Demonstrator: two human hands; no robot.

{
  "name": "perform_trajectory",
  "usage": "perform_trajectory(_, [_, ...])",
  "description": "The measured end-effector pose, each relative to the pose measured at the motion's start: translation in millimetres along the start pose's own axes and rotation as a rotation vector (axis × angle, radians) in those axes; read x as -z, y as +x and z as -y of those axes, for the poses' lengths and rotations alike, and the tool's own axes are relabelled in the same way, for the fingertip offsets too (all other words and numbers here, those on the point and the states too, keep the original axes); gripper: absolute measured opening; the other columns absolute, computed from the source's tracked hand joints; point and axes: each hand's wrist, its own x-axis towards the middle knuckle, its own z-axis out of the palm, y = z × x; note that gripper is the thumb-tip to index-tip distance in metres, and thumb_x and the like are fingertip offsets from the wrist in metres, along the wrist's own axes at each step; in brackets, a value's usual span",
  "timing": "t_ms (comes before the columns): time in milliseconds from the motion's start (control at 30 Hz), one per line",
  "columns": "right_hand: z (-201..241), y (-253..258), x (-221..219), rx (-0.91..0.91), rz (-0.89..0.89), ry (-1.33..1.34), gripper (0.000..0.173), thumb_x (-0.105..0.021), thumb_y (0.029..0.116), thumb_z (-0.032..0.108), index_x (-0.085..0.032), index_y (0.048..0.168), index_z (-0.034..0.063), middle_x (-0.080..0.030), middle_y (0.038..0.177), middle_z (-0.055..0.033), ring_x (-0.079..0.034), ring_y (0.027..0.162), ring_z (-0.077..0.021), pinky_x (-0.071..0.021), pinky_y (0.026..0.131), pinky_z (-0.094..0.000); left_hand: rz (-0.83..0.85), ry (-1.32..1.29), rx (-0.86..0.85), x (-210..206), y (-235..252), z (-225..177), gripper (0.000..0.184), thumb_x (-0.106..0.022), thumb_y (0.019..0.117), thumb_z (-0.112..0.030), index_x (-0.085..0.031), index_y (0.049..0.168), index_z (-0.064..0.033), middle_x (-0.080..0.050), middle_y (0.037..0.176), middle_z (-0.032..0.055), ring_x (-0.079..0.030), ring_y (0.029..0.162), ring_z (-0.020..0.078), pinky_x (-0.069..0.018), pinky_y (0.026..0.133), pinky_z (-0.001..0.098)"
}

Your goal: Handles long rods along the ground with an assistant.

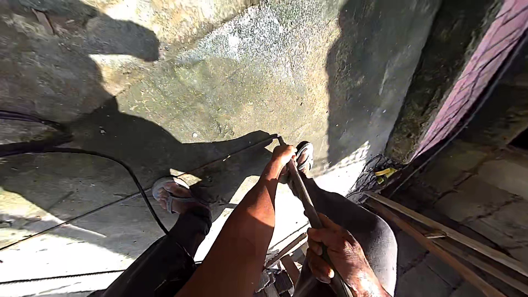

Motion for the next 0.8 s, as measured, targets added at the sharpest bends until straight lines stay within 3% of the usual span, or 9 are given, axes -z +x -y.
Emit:
perform_trajectory(100, [0, 2, 16, 0.002, 0.032, -0.069, 0.034, -0.047, 0.0969, 0.005, -0.049, 0.131, 0.0054, -0.042, 0.056, -0.0008, -0.043, 0.035, -0.0095, -0.0435, 0.031, -0.0273, -0.05, 0.184, -0.144, 22, 3, 11, 0.058, -0.037, 0.1098, -0.052, -0.062, 0.117, -0.0004, -0.064, 0.086, 0.0137, -0.061, 0.07, 0.0219, -0.054, 0.066, 0.0398])
perform_trajectory(167, [2, 8, 29, 0.011, 0.067, -0.126, 0.035, -0.047, 0.0967, 0.005, -0.049, 0.132, 0.0056, -0.043, 0.057, -0.0008, -0.044, 0.035, -0.0096, -0.0441, 0.031, -0.0271, -0.207, 0.417, -0.289, 48, -1, 8, 0.057, -0.027, 0.1134, -0.044, -0.056, 0.137, -0.0007, -0.069, 0.11, 0.0184, -0.069, 0.091, 0.0251, -0.0568, 0.08, 0.0421])
perform_trajectory(233, [5, 12, 45, 0.023, 0.099, -0.216, 0.034, -0.048, 0.0979, 0.006, -0.05, 0.132, 0.0056, -0.044, 0.058, -0.0018, -0.045, 0.035, -0.0105, -0.0451, 0.031, -0.0277, -0.357, 0.746, -0.36, 76, -9, 9, 0.043, -0.038, 0.1106, -0.027, -0.054, 0.138, 0.0015, -0.063, 0.13, 0.0242, -0.063, 0.119, 0.0355, -0.0491, 0.102, 0.0551])
perform_trajectory(300, [16, 16, 62, 0.037, 0.134, -0.341, 0.032, -0.049, 0.1001, 0.008, -0.052, 0.132, 0.0073, -0.045, 0.059, -0.0023, -0.045, 0.036, -0.011, -0.0454, 0.033, -0.0278, -0.432, 0.871, -0.348, 84, -23, 0, 0.04, -0.045, 0.1077, -0.026, -0.057, 0.134, 0.002, -0.061, 0.134, 0.0256, -0.059, 0.127, 0.0386, -0.0452, 0.106, 0.0578])
perform_trajectory(367, [26, 18, 76, 0.033, 0.167, -0.466, 0.029, -0.049, 0.1028, 0.009, -0.052, 0.131, 0.0082, -0.045, 0.061, -0.0022, -0.045, 0.038, -0.0111, -0.0462, 0.034, -0.0279, -0.444, 0.768, -0.385, 83, -51, -8, 0.039, -0.044, 0.1097, -0.023, -0.06, 0.13, 0.0064, -0.062, 0.131, 0.0266, -0.06, 0.124, 0.0373, -0.0459, 0.107, 0.0534])
perform_trajectory(467, [35, 6, 90, 0.009, 0.161, -0.649, 0.023, -0.047, 0.1056, 0.01, -0.051, 0.129, 0.0089, -0.043, 0.061, -0.0008, -0.043, 0.039, -0.0101, -0.0463, 0.036, -0.0277, -0.462, 0.491, -0.498, 73, -99, -36, 0.038, -0.049, 0.1079, -0.025, -0.055, 0.137, -0.0007, -0.067, 0.12, 0.0199, -0.068, 0.105, 0.0302, -0.0549, 0.094, 0.0477])
perform_trajectory(567, [22, -47, 105, 0.007, 0.123, -0.811, 0.026, -0.047, 0.1057, 0.012, -0.05, 0.132, 0.0107, -0.043, 0.062, -0.001, -0.043, 0.039, -0.011, -0.0454, 0.037, -0.0284, -0.522, 0.41, -0.615, 69, -184, -67, 0.039, -0.052, 0.1067, -0.028, -0.055, 0.138, -0.0056, -0.067, 0.123, 0.0168, -0.069, 0.105, 0.0273, -0.0574, 0.09, 0.0463])
perform_trajectory(667, [7, -127, 129, 0.01, 0.09, -0.902, 0.035, -0.047, 0.1055, 0.013, -0.047, 0.14, 0.0112, -0.045, 0.064, -0.0017, -0.045, 0.04, -0.0125, -0.047, 0.038, -0.0304, -0.584, 0.668, -0.728, 73, -289, -79, 0.039, -0.051, 0.1068, -0.029, -0.056, 0.137, -0.0045, -0.065, 0.127, 0.018, -0.065, 0.116, 0.0298, -0.051, 0.101, 0.0513])
perform_trajectory(800, [1, -249, 158, 0.025, 0.013, -1.181, 0.027, -0.053, 0.1028, 0.014, -0.051, 0.129, 0.0094, -0.05, 0.065, -0.0059, -0.049, 0.041, -0.0162, -0.0496, 0.04, -0.0341, -0.632, 1.085, -0.684, 76, -423, -47, 0.043, -0.051, 0.1059, -0.034, -0.055, 0.138, -0.0061, -0.066, 0.124, 0.0218, -0.063, 0.118, 0.0396, -0.0465, 0.101, 0.0641])
